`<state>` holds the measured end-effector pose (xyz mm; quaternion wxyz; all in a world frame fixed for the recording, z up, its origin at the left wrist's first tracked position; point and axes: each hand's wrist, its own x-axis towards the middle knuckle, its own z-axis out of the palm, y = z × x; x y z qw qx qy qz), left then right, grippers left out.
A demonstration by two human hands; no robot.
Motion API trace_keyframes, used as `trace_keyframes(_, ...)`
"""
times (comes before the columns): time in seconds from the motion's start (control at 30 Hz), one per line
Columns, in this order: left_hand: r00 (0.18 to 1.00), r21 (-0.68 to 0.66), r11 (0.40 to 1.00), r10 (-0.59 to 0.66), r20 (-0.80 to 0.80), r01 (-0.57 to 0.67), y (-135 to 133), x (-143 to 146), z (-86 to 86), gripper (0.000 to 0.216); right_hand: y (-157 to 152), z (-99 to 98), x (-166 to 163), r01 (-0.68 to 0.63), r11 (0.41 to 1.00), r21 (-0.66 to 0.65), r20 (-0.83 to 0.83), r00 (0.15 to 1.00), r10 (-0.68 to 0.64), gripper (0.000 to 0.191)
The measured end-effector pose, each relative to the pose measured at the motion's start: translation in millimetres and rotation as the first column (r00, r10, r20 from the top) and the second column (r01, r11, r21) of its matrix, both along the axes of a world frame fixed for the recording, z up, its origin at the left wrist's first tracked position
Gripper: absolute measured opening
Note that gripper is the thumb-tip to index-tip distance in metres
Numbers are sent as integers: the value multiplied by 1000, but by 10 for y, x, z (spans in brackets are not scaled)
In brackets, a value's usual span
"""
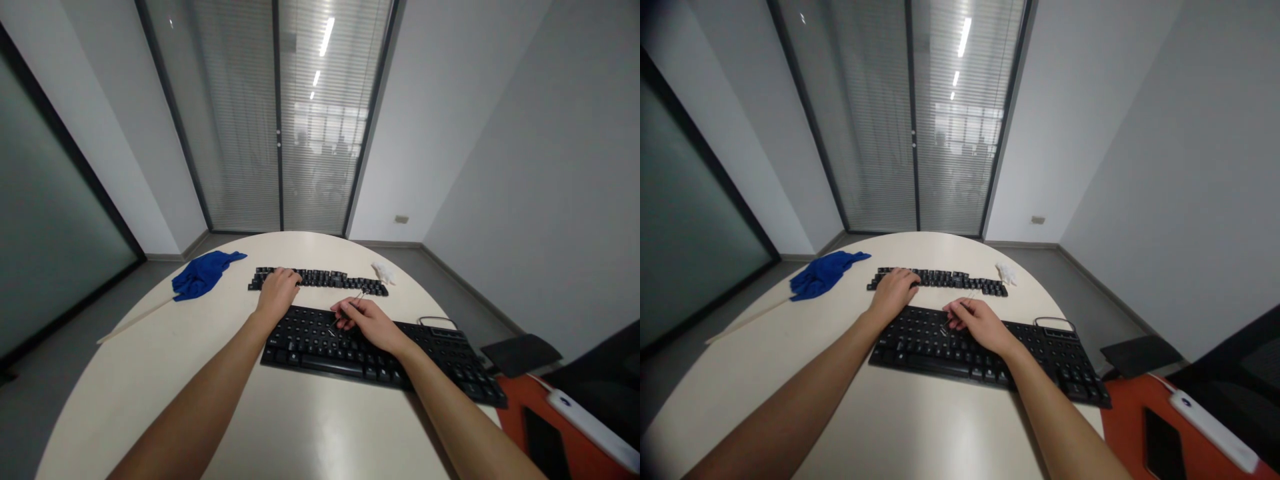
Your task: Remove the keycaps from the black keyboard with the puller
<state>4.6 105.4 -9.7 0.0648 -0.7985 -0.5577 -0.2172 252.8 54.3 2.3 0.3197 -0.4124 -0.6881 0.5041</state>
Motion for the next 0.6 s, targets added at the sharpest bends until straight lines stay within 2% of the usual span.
trace_keyframes(0.1,997,4,998,-55,50,55,-86,60,71,13,-28,77,36,33,998,57,46,998,-36,55)
trace_keyframes(0.2,956,-28,972,-225,189,234,-233,158,136,15,-72,154,77,24,991,129,133,990,-41,53)
trace_keyframes(0.3,864,-94,878,-435,253,469,-396,252,159,18,-105,195,97,-32,983,178,200,980,-4,49)
trace_keyframes(0.37,818,-145,816,-514,258,559,-476,290,146,21,-114,207,101,-64,979,192,228,974,19,47)
trace_keyframes(0.5,791,-190,773,-558,253,606,-527,312,96,22,-134,242,93,-153,965,211,283,955,90,44)
trace_keyframes(0.6,781,-188,763,-569,257,618,-512,309,83,22,-173,301,70,-261,924,280,339,927,159,42)
